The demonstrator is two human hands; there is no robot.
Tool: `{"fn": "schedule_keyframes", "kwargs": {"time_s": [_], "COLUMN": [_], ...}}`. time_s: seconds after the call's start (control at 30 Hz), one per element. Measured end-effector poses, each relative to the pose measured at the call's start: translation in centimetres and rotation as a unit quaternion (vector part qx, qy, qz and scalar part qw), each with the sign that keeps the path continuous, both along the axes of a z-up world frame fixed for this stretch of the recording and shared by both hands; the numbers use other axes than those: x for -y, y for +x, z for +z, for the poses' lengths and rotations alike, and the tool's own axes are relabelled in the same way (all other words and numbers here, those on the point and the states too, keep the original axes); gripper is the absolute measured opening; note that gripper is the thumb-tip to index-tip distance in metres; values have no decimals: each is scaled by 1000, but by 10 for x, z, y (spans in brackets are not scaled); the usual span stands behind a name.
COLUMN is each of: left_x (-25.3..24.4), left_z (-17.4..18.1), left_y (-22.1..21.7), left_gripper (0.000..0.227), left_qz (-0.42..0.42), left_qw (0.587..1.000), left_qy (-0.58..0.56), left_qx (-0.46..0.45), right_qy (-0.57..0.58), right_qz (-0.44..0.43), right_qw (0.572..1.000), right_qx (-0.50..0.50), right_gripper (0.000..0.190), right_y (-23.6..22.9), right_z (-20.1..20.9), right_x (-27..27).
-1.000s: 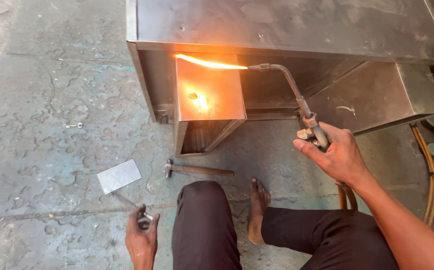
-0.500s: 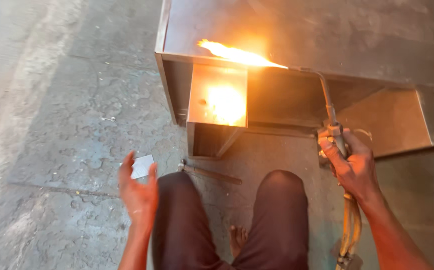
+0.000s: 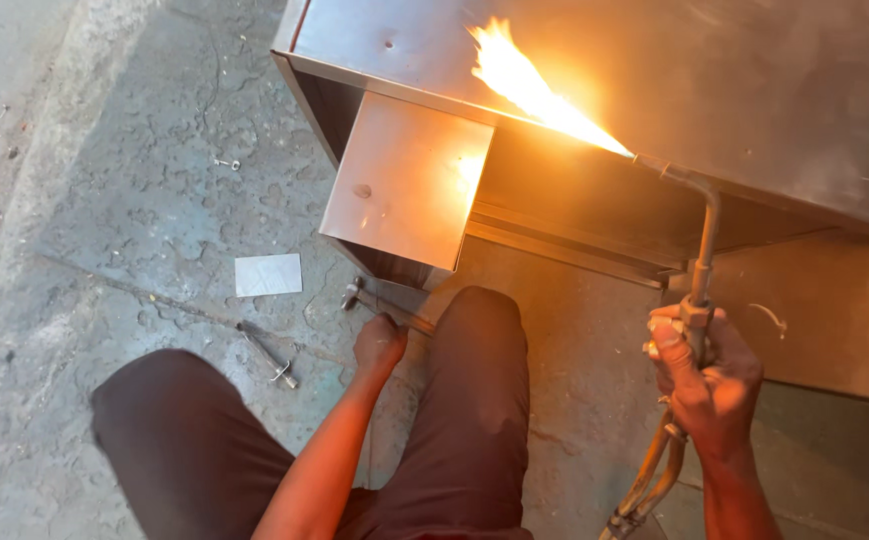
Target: The person sits on the floor and uses a welding torch to join metal pieces on a large metal structure. They hold a welding rod in one hand and the torch in the other, applying heat and filler to the seams. The person occasionally uses a hammer to tap the welded areas.
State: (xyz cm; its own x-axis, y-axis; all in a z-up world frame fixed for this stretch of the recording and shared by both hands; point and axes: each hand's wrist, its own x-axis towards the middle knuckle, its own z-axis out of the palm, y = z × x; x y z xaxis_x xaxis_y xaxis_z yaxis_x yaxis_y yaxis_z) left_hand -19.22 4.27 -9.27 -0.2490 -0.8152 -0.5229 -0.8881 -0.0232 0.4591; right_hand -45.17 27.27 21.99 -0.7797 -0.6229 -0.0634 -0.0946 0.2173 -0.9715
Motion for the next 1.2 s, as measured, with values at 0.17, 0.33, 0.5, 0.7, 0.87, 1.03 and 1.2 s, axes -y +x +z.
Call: {"fn": "schedule_keyframes", "kwargs": {"time_s": [0.17, 0.33, 0.5, 0.7, 0.87, 1.03, 1.2], "left_x": [12, 8, -11, -69, -75, -89, -90], "left_z": [1, 8, 88, 269, 317, 316, 315], "left_y": [23, 41, 3, -73, -86, -76, -76], "left_gripper": [35, 31, 28, 32, 32, 33, 33], "left_qz": [63, 80, 51, -64, -78, -48, -56], "left_qw": [992, 997, 984, 811, 747, 738, 718], "left_qy": [-30, -6, -99, 158, 268, 268, 269], "left_qx": [-102, -8, -139, -559, -603, -617, -640], "right_qy": [8, 17, 43, -11, -36, -17, -1], "right_qz": [17, 27, 7, 74, 46, 21, 19], "right_qw": [1000, 999, 999, 997, 998, 999, 992], "right_qx": [-2, -18, -1, -14, 16, -25, -121], "right_gripper": [13, 13, 14, 43, 46, 47, 47], "right_y": [-1, 7, 17, 47, 75, 93, 98], "right_z": [-12, -20, -15, -11, -5, 2, 10], "right_x": [13, 26, 31, 36, 24, 22, 23]}}
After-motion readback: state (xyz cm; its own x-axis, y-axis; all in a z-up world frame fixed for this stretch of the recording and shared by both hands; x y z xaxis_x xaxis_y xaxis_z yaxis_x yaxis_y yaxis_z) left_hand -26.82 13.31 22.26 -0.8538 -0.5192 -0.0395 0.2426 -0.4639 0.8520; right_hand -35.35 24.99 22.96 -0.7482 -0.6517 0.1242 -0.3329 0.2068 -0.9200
